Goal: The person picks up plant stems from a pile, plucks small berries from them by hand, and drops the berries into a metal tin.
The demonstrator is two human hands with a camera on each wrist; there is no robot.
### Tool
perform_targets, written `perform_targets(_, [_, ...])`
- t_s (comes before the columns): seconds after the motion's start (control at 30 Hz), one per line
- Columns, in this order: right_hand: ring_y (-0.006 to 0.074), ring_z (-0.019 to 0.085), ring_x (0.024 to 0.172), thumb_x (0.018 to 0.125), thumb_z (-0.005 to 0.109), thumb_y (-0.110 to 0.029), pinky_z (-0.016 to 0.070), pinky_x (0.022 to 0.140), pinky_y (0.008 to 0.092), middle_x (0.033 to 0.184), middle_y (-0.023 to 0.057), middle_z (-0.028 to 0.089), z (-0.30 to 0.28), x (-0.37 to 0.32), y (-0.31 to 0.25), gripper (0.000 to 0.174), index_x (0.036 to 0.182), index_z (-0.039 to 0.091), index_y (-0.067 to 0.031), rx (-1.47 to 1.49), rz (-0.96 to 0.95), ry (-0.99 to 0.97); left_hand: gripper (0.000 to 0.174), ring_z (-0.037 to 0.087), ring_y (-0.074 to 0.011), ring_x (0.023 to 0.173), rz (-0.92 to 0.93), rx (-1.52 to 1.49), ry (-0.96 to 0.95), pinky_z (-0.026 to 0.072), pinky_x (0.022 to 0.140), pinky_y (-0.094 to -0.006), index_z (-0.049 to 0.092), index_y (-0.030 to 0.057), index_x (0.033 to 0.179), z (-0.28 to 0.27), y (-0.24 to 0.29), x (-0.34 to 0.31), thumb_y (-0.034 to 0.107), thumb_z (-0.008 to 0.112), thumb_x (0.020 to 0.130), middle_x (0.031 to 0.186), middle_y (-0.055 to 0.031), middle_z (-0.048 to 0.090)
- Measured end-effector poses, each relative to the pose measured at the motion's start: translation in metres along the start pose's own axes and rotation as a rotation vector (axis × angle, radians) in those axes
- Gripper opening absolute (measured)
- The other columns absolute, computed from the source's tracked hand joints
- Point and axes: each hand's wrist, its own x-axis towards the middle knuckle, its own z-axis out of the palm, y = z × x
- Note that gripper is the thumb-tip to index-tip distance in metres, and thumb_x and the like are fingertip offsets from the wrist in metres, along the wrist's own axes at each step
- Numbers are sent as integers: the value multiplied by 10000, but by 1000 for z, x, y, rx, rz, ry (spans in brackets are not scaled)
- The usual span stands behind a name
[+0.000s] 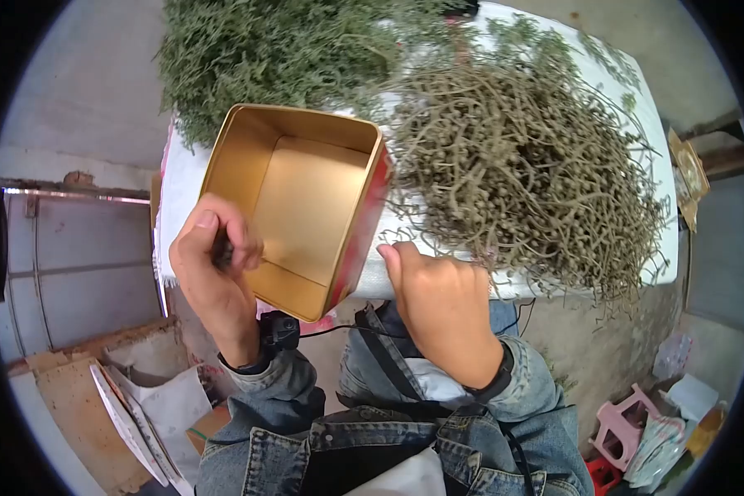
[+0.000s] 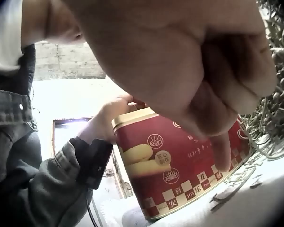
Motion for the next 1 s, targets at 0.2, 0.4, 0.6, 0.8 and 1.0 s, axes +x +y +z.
perform_targets(0.2, [206, 509, 415, 871, 656, -242, 382, 432, 348, 529, 96, 548, 6, 11, 2, 268, 718, 591, -32, 132, -90, 36, 289, 551, -184, 830, 292, 365, 212, 412, 758, -274, 570, -49, 803, 10, -2, 17, 155, 373, 859, 772, -126, 597])
perform_targets(0.4, [230, 438, 413, 820, 683, -225, 327, 425, 352, 526, 38, 512, -14, 10, -23, 197, 784, 599, -50, 575, 7, 82, 239, 508, -121, 713, 425, 466, 338, 369, 629, -240, 543, -34, 770, 16, -2, 18, 112, 384, 871, 702, -55, 539])
perform_targets(0.6, [254, 461, 718, 770, 686, -212, 342, 647, 357, 783, 81, 504, -21, 40, -57, 249, 931, 596, -45, 520, -563, 199, 205, 390, -116, 649, 342, -210, 347, 332, 604, -254, 455, 15, 732, -12, -14, -1, 160, 437, 876, 678, -27, 424])
perform_targets(0.8, [276, 501, 843, 764, 674, -248, 377, 756, 390, 850, 86, 512, 11, 35, -72, 295, 959, 602, -38, 410, -563, 140, 234, 281, -94, 586, 479, -235, 479, 242, 525, -252, 357, 85, 726, 19, -1, 7, 232, 463, 874, 656, 16, 297])
perform_targets(1.0, [225, 526, 792, 756, 721, -207, 427, 672, 322, 800, 81, 519, -5, 8, -39, 199, 821, 598, -65, 591, -585, 381, 272, 228, -100, 567, 554, -101, 545, 237, 516, -266, 304, 111, 700, 30, -1, -24, 244, 416, 910, 643, 13, 242])
